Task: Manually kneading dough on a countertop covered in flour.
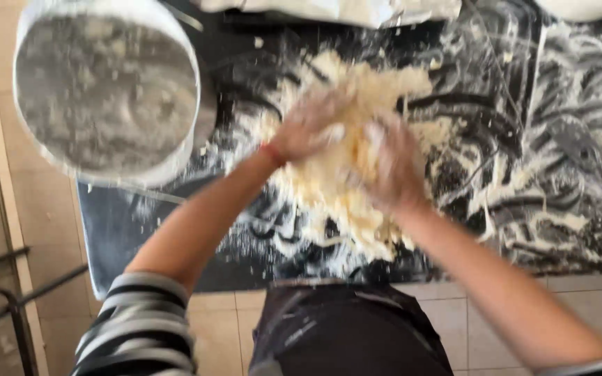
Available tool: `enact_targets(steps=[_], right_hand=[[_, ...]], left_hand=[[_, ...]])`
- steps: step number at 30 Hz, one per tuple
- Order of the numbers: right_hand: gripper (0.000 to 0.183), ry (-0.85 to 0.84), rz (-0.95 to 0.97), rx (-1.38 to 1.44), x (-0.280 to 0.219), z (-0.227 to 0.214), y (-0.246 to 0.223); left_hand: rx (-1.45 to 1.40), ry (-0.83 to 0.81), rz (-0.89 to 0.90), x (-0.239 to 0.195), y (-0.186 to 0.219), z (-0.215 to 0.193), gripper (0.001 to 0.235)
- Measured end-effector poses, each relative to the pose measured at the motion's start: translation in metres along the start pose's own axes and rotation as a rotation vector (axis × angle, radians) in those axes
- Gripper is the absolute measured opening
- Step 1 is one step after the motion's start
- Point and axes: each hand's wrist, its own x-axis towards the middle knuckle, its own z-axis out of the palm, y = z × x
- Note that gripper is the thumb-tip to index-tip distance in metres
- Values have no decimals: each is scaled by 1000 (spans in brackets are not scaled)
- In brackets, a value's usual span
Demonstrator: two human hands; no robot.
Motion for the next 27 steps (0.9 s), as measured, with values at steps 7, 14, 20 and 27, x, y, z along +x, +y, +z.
enact_targets(steps=[7, 14, 20, 27], right_hand=[[59, -185, 196, -157, 30, -5, -6], [43, -215, 127, -82, 31, 58, 68], [43, -44, -74, -125, 54, 99, 124], [38, 150, -385, -373, 30, 24, 57]], left_hand=[[53, -3, -135, 14, 88, -32, 45], [479, 111, -268, 8, 35, 27, 48], [1035, 616, 8, 46, -2, 27, 44], [341, 265, 36, 57, 129, -86, 27]])
